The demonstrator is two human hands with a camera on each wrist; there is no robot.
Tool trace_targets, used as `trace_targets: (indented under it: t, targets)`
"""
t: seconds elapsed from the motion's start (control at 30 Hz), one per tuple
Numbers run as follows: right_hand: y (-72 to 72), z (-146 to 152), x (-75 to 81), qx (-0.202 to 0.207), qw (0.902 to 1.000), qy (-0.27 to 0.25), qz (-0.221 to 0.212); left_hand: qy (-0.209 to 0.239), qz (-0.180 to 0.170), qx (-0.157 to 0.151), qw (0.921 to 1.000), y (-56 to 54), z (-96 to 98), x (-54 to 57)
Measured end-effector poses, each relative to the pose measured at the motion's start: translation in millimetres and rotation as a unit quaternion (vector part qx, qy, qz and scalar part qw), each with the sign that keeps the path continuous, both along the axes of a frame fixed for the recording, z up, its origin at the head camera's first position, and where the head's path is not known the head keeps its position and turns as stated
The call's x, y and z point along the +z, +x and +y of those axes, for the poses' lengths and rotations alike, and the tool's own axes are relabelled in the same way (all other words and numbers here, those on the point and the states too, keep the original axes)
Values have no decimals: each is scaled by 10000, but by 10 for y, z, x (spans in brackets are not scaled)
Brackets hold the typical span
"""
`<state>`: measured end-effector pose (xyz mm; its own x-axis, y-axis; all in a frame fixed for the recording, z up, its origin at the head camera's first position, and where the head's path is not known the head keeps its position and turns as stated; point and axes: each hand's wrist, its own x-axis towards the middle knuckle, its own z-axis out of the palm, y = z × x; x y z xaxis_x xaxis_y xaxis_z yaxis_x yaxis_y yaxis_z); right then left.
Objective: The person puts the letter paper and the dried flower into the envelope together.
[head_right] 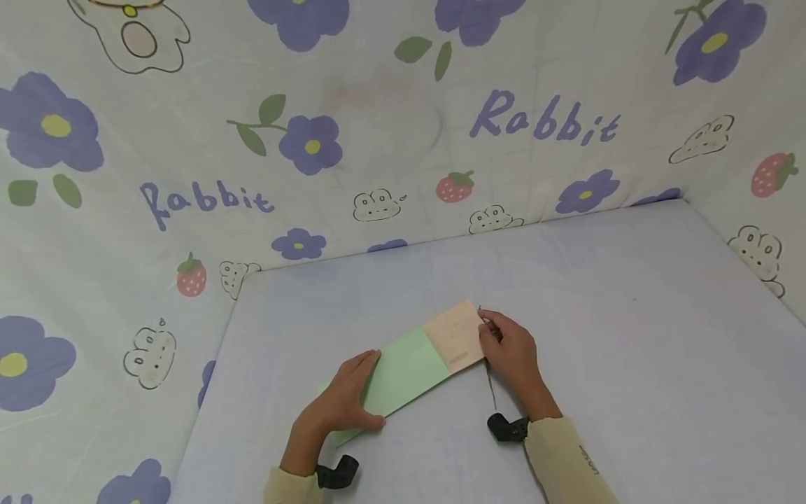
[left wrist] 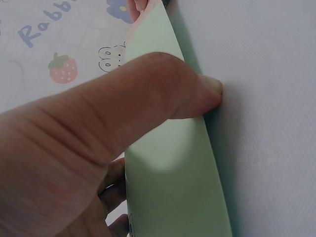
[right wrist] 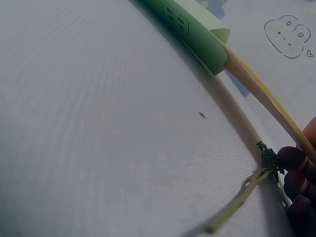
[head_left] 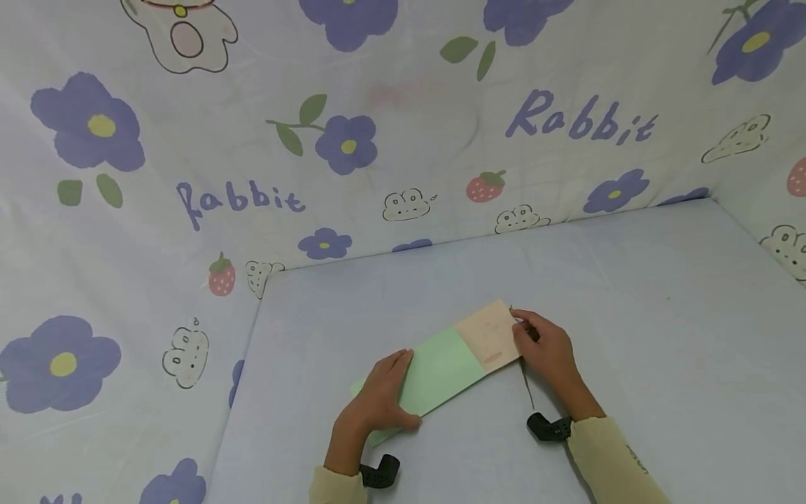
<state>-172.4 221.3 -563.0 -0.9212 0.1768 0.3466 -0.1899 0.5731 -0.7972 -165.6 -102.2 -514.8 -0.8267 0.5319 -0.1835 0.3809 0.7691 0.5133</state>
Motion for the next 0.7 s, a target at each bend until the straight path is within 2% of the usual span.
trace_targets:
  t: [0.7]
  targets:
    - [-2, 5, -16, -10, 10000, -1, 37, 48, 62, -34, 10000, 1, -5, -22]
